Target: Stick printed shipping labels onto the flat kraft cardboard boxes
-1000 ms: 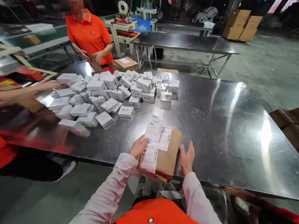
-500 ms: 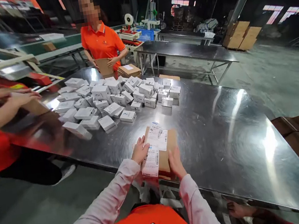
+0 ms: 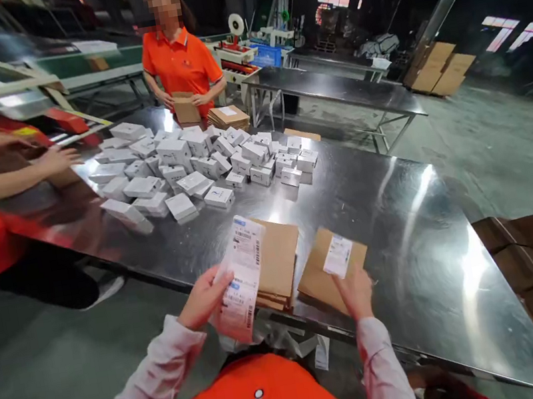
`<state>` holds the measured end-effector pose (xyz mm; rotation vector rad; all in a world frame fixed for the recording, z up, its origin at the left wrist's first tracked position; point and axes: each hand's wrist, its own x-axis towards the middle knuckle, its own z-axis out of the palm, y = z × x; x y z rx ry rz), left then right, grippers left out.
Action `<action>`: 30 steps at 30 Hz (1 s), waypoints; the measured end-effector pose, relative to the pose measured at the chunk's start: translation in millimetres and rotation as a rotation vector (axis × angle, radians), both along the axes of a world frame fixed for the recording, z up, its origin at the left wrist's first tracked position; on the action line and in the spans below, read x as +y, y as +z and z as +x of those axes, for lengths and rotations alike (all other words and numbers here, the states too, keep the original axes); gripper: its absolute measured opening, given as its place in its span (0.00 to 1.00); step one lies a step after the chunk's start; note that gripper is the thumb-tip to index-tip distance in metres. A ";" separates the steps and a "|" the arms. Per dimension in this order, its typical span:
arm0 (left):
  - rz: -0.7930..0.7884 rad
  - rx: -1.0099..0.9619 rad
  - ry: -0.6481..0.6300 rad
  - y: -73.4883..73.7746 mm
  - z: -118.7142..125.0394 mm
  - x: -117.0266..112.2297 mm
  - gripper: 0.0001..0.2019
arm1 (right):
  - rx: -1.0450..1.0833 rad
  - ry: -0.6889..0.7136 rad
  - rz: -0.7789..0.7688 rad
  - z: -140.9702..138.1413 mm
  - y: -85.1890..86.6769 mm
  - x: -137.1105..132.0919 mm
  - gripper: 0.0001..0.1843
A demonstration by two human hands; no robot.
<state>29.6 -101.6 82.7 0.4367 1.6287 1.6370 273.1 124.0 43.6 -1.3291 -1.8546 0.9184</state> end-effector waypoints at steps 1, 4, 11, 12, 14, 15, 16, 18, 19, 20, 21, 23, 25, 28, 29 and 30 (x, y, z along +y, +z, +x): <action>-0.015 0.056 -0.006 -5.8 13.8 -2.8 0.25 | 0.025 0.124 -0.062 -11.8 -0.1 -12.4 0.33; -0.054 0.183 -0.084 -20.6 52.9 -4.7 0.22 | 0.220 0.604 -0.404 -48.9 -3.0 -64.9 0.32; 0.004 0.038 0.137 -14.7 92.6 2.4 0.25 | 0.151 0.792 -0.415 -49.2 6.2 -103.3 0.22; -0.041 0.047 0.152 -14.3 95.9 3.9 0.24 | 0.103 0.799 -0.359 -46.0 11.9 -95.1 0.22; -0.105 0.074 0.167 -16.5 103.4 7.8 0.21 | 0.007 0.820 -0.238 -43.3 23.9 -78.0 0.18; -0.120 0.089 0.186 -18.6 107.3 10.4 0.20 | -0.040 0.846 -0.187 -43.6 29.2 -71.1 0.14; -0.128 0.108 0.215 -20.8 111.0 13.4 0.18 | -0.081 0.873 -0.149 -44.6 33.5 -66.0 0.12; -0.156 0.159 0.284 -24.8 115.8 20.5 0.19 | -0.116 0.881 -0.113 -47.6 38.5 -61.0 0.11; -0.178 0.189 0.320 -26.4 116.0 24.3 0.20 | -0.112 0.863 -0.113 -49.5 39.4 -60.1 0.11; -0.198 0.213 0.348 -27.9 114.4 27.9 0.21 | -0.100 0.839 -0.121 -52.0 39.5 -59.2 0.11; -0.211 0.220 0.360 -29.5 110.9 31.2 0.22 | -0.085 0.820 -0.131 -55.4 38.9 -57.6 0.10; -0.198 0.144 0.298 -34.1 98.6 35.3 0.19 | -0.064 0.807 -0.129 -67.2 36.9 -49.6 0.09; -0.167 -0.017 0.126 -41.8 82.2 35.5 0.21 | -0.081 0.784 -0.090 -88.2 33.6 -33.4 0.08; -0.164 -0.235 -0.088 -57.9 59.0 30.8 0.28 | -0.231 0.725 -0.061 -134.8 23.8 3.4 0.09; -0.162 -0.288 -0.111 -63.1 53.1 29.1 0.29 | -0.296 0.705 -0.068 -151.9 18.8 16.9 0.10; -0.152 -0.337 -0.120 -67.5 48.3 27.9 0.30 | -0.357 0.691 -0.068 -168.6 13.0 30.1 0.12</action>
